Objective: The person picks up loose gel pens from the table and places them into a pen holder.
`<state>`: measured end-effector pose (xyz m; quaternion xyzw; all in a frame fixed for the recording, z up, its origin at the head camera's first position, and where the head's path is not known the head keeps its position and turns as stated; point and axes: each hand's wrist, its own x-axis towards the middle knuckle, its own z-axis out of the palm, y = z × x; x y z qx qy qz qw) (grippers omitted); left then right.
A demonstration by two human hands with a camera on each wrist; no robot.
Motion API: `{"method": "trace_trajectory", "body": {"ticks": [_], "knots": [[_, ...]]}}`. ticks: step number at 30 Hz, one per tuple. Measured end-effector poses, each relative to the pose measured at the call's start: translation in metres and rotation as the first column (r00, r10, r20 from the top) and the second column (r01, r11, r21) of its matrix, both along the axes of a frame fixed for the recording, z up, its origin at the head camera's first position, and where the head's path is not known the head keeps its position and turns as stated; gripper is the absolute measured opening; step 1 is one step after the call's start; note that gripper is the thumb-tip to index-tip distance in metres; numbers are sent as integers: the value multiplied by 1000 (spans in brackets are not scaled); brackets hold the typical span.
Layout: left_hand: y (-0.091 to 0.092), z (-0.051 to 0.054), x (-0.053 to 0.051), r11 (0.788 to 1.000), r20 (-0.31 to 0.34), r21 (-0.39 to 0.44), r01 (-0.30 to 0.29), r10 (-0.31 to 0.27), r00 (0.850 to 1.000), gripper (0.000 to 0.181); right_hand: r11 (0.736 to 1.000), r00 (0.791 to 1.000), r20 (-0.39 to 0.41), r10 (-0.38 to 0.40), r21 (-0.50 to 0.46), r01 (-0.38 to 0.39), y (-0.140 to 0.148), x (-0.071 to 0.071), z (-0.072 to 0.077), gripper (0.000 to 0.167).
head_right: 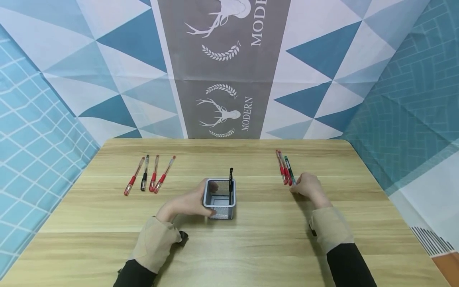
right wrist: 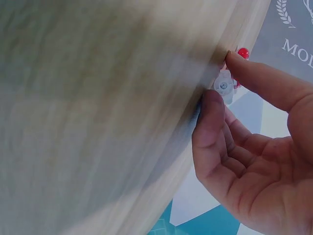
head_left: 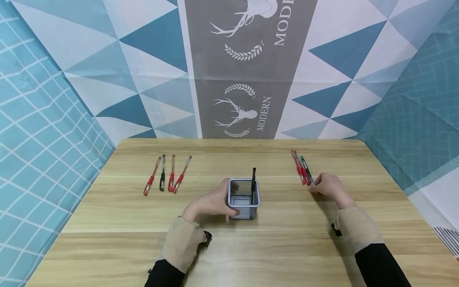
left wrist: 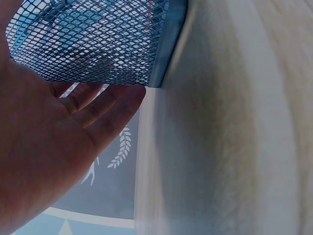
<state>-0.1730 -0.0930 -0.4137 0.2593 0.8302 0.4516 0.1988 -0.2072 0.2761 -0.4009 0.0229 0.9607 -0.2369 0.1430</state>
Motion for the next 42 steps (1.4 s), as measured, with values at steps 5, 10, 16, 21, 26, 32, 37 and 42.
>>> {"method": "trace_trajectory", "body": {"ticks": [5, 10, 16, 21, 26, 32, 37, 42], "knots": [[1, -1, 0, 1000, -1, -14, 4, -4, 1000, 77, 1000, 1000, -14, -12, 4, 12, 3, 3, 0, 24], [1, -2, 1, 1000, 10, -10, 0, 0, 1000, 77, 998, 994, -91, -68, -2, 68, 4, 6, 3, 25], [0, -2, 1, 1000, 4, -1, -9, 9, 1000, 77, 992, 951, -286, -117, 5, 123, 1, 6, 9, 28], [-1, -1, 1, 1000, 2, 5, -12, 12, 1000, 76, 986, 904, -395, -163, -32, 163, -3, 7, 17, 30], [-1, 0, 2, 1000, 7, 22, -7, 7, 1000, 76, 978, 827, -524, -206, -74, 197, -9, 8, 23, 27], [-1, 2, 2, 1000, 2, 11, -8, 8, 1000, 75, 973, 697, -682, -222, -112, 201, -19, 5, 28, 21], [-1, 1, 2, 1000, -3, 7, -13, 13, 1000, 75, 972, 624, -747, -229, -139, 190, -27, 6, 33, 21], [-1, 0, 2, 1000, -14, 2, -16, 16, 1000, 75, 969, 574, -781, -246, -176, 175, -36, 9, 40, 22]]}}
